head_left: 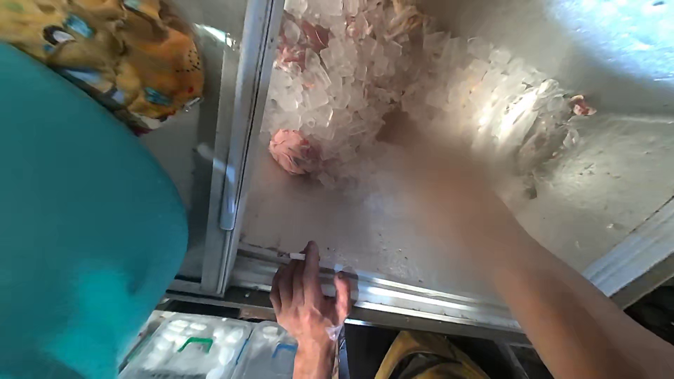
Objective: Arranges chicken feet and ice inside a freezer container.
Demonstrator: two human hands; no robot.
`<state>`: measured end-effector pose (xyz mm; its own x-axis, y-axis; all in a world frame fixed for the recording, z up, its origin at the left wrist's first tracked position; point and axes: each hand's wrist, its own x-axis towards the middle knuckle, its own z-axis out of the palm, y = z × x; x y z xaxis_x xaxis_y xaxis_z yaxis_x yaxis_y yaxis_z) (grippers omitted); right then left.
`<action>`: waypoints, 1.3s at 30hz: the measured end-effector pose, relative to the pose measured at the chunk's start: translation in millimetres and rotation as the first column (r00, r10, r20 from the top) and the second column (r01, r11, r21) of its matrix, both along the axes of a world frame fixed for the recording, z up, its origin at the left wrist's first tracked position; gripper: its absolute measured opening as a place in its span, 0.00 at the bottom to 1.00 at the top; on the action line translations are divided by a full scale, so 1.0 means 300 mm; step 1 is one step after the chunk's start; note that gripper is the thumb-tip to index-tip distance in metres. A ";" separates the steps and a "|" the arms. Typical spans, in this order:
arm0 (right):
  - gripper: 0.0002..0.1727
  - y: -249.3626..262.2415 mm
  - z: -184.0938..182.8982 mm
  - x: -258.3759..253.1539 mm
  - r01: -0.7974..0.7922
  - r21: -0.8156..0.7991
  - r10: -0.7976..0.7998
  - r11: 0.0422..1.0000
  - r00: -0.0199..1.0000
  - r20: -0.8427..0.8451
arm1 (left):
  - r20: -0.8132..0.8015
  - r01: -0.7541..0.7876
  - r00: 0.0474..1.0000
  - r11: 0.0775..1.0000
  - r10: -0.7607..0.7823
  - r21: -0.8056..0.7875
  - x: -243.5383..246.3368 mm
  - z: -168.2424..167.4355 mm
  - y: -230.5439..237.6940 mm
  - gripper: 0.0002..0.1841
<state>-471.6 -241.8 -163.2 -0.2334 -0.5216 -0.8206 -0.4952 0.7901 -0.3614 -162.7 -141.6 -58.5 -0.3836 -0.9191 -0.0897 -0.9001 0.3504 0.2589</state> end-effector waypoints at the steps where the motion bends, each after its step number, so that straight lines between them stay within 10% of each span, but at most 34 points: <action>1: 0.28 0.003 -0.016 0.005 -0.040 0.013 0.041 0.999 0.999 -0.001 | 0.004 -0.003 1.000 1.000 0.003 0.002 0.003 0.003 0.001 0.34; 8: 0.31 0.051 -0.029 -0.057 -0.109 0.053 0.100 0.993 0.983 0.152 | -0.014 -0.001 1.000 1.000 0.001 -0.015 -0.002 0.003 -0.002 0.33; 16: 0.29 0.420 -0.054 -0.205 0.523 -0.088 -0.497 0.848 0.842 0.210 | -0.042 0.024 0.999 0.999 -0.025 -0.023 0.005 0.004 -0.005 0.31; 22: 0.27 0.532 0.394 -0.084 0.779 -0.456 -0.643 0.431 0.620 0.451 | -0.059 0.014 0.998 1.000 -0.015 -0.018 0.005 0.013 0.003 0.29; 27: 0.19 0.312 0.906 0.116 0.528 -0.848 -0.146 0.046 0.843 0.517 | -0.074 0.034 0.996 0.997 -0.039 -0.066 0.021 0.015 -0.001 0.28; 31: 0.20 -0.003 1.246 0.358 0.500 -0.833 0.138 -0.237 0.866 0.481 | -0.095 0.074 0.992 0.996 -0.078 -0.044 0.021 0.004 0.012 0.29; 34: 0.24 -0.260 1.322 0.542 0.478 -0.875 0.217 -0.079 0.865 0.453 | -0.141 0.059 0.988 0.996 -0.068 -0.070 0.035 0.036 0.000 0.29; 37: 0.29 -0.319 1.305 0.626 0.015 -0.932 0.188 0.363 0.978 0.089 | -0.097 0.039 0.995 0.992 -0.027 0.120 0.042 0.093 0.032 0.29; 39: 0.33 -0.264 1.205 0.669 0.005 -0.931 0.144 0.366 0.988 0.062 | 0.019 -0.041 0.999 0.920 0.036 0.389 0.064 0.098 0.056 0.27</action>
<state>-271.0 -320.9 198.3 -0.1047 -0.9790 0.1751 -0.4287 -0.1145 -0.8962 -143.5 -124.8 -29.1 -0.3456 -0.8247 -0.4477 -0.9145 0.1892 0.3575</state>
